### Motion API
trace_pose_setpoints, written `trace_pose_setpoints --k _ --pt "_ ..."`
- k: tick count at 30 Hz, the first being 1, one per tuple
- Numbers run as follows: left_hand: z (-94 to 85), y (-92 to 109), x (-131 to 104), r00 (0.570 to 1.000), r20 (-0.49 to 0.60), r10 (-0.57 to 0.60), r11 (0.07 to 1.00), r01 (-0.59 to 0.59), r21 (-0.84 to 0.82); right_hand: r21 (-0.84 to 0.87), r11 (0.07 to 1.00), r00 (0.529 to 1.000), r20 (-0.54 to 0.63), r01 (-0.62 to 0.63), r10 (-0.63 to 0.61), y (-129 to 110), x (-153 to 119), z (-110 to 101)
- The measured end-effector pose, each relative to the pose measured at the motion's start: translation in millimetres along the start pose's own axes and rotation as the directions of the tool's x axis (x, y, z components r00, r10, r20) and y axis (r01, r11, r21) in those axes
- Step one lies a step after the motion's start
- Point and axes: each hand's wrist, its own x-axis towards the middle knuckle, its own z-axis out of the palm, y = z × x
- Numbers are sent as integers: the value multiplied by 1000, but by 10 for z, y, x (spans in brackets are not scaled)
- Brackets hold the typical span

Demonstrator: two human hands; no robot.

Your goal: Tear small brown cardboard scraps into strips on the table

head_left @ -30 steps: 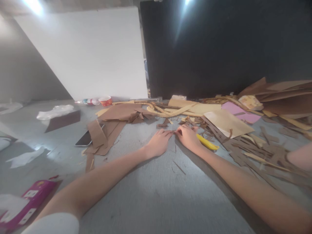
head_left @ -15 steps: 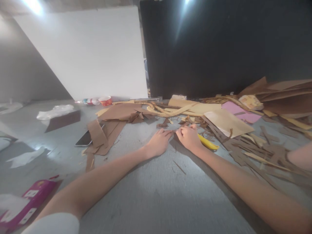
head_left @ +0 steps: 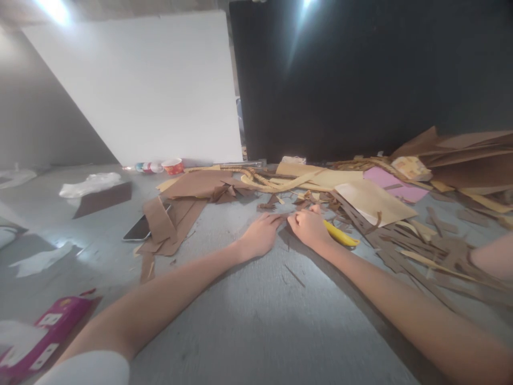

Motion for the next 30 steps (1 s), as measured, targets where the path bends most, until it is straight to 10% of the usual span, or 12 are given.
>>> trace_pose_setpoints --k 30 --pt "85 -54 0 998 -54 10 999 -8 36 77 995 998 -25 -61 63 -9 20 -22"
